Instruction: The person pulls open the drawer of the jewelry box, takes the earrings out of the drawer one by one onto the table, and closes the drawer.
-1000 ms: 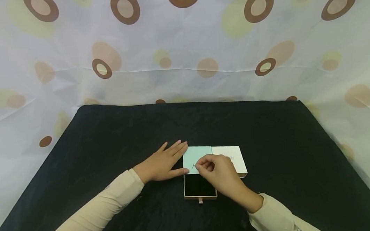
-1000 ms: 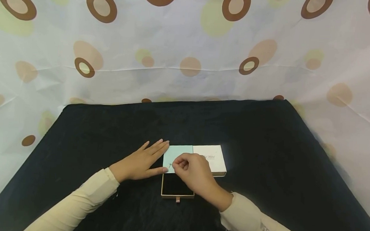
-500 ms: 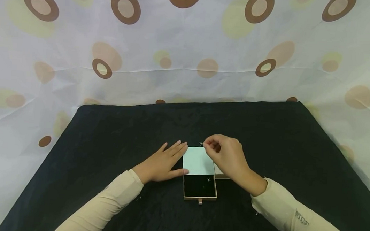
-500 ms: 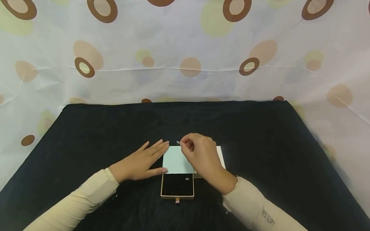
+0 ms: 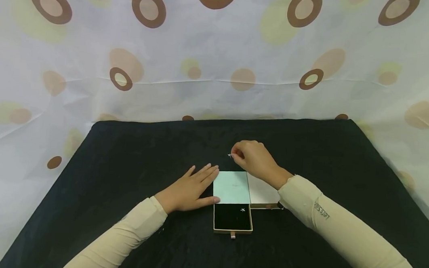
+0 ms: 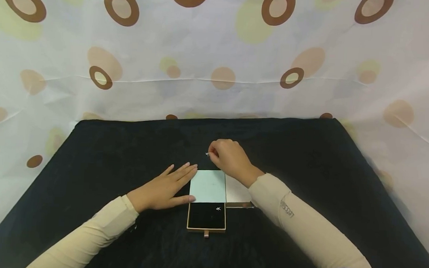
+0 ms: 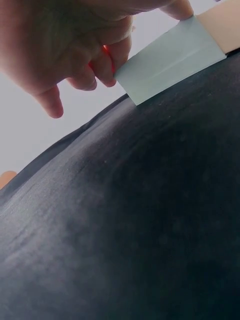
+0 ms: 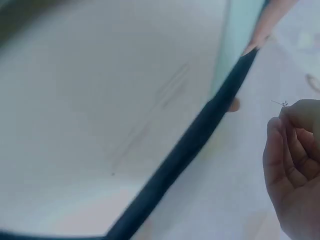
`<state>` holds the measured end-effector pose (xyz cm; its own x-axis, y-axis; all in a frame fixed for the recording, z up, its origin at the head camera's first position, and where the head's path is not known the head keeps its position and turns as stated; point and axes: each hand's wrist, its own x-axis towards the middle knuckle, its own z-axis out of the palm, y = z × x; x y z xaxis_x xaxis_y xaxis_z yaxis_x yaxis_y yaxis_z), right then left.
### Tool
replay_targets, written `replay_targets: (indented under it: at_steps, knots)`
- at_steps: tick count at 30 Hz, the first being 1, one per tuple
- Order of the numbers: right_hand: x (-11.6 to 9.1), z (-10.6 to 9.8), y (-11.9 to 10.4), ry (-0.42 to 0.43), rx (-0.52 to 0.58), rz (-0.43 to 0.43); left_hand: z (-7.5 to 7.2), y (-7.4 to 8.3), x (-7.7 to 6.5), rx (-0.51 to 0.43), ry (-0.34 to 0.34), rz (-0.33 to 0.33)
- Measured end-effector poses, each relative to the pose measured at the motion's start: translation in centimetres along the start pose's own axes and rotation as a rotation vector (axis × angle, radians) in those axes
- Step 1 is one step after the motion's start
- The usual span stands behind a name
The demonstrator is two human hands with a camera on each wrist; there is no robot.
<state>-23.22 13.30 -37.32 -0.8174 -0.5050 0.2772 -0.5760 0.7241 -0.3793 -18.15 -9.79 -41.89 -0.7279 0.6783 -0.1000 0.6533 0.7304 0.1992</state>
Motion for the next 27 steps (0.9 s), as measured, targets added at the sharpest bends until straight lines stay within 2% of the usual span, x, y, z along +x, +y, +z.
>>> replay_targets:
  at_steps: [5, 9, 17, 27]
  knots:
    - [1.5, 1.0, 1.5, -0.105, -0.054, 0.034, 0.1, 0.1, 0.0, 0.007, 0.009, 0.001]
    - [2.4, 1.8, 2.0, -0.192, -0.105, -0.005, 0.1, -0.1, 0.0, 0.015, -0.007, -0.005]
    - [4.1, 2.7, 2.6, -0.267, -0.183, -0.074, 0.0, -0.2, 0.1, 0.011, -0.01, 0.001]
    - [5.5, 3.3, 2.6, -0.35, -0.252, -0.092, -0.4, 0.0, 0.0, 0.006, -0.015, -0.006]
